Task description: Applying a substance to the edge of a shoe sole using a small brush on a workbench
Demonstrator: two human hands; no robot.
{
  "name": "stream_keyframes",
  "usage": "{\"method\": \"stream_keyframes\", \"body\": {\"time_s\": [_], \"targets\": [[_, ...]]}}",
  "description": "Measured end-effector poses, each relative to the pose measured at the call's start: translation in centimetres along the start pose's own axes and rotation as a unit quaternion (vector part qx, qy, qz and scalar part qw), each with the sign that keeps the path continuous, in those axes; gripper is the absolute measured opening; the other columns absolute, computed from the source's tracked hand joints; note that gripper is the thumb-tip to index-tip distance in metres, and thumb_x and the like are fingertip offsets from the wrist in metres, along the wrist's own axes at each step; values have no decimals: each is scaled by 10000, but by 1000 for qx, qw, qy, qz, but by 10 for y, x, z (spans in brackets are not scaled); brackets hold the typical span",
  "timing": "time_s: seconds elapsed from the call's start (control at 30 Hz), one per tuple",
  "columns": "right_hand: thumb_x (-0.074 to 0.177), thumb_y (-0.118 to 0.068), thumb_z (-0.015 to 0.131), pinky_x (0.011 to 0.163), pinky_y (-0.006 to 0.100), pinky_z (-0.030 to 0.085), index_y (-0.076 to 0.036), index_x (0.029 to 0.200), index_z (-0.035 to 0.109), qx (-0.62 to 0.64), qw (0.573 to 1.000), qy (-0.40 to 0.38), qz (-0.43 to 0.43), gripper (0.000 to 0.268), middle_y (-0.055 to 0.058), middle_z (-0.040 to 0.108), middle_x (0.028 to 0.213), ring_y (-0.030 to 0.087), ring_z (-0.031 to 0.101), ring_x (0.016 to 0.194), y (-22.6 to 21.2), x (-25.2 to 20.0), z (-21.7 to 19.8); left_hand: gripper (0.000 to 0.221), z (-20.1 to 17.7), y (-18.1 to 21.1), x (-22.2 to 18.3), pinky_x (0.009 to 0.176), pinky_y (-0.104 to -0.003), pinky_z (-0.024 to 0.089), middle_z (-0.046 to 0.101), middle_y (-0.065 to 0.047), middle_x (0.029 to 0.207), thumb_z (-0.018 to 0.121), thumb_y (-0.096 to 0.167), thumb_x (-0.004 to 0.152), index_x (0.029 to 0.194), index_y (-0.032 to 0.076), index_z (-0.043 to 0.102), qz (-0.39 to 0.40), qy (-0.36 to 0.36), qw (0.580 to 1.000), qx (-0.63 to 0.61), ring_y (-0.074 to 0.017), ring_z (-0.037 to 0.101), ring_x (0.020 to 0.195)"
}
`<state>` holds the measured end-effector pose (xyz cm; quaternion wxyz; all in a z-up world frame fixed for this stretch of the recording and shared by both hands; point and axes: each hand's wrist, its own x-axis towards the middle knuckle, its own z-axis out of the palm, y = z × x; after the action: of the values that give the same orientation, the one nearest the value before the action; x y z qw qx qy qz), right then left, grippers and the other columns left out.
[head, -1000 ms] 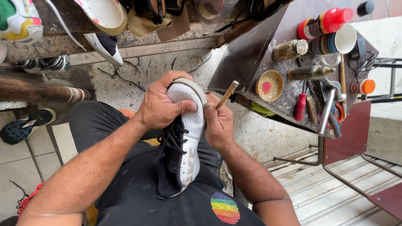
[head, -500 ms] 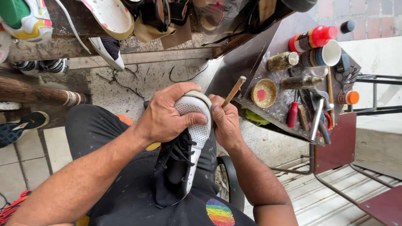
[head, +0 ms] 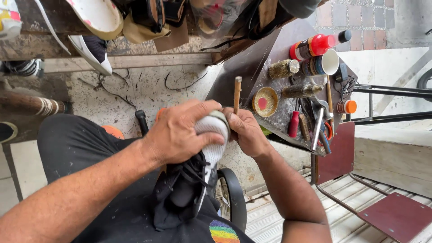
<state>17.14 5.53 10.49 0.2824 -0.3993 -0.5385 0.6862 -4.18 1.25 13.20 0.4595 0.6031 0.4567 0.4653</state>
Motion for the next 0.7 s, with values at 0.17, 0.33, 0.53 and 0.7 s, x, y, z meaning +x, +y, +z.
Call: {"method": "stream_keyframes", "body": {"time_s": [0.17,0.33,0.53,0.7], "targets": [[1027,-319,580,514,230,425,-89,718,586,-121,992,-36,23,385,18,474,513,89,456,501,-8,7,-23,537,10,-12,1,802,-526,590,704,-162,951,795,481,834,1267,195,656,-11,-11,999,52,-413,739,909],[1048,-302,588,546,233,454,-89,784,591,-95,989,-64,91,338,-10,452,565,84,448,531,-13,11,-35,558,7,-10,4,834,-529,594,686,-207,979,733,490,884,1307,143,623,-9,-37,999,30,-425,735,932],[1063,-279,577,512,254,392,-52,791,654,-214,962,-132,105,363,-8,420,550,96,362,521,-30,22,-43,588,6,-6,-1,918,-590,560,651,-280,1092,613,391,968,1420,34,494,-63,-82,995,0,-430,713,1010],[1029,-318,630,523,211,392,-121,709,619,-166,968,-136,132,375,-38,434,538,63,394,522,-30,22,-46,316,24,-25,-7,886,-437,565,692,-141,1023,798,248,884,1131,95,672,-27,50,996,-76,-354,729,1014]]}}
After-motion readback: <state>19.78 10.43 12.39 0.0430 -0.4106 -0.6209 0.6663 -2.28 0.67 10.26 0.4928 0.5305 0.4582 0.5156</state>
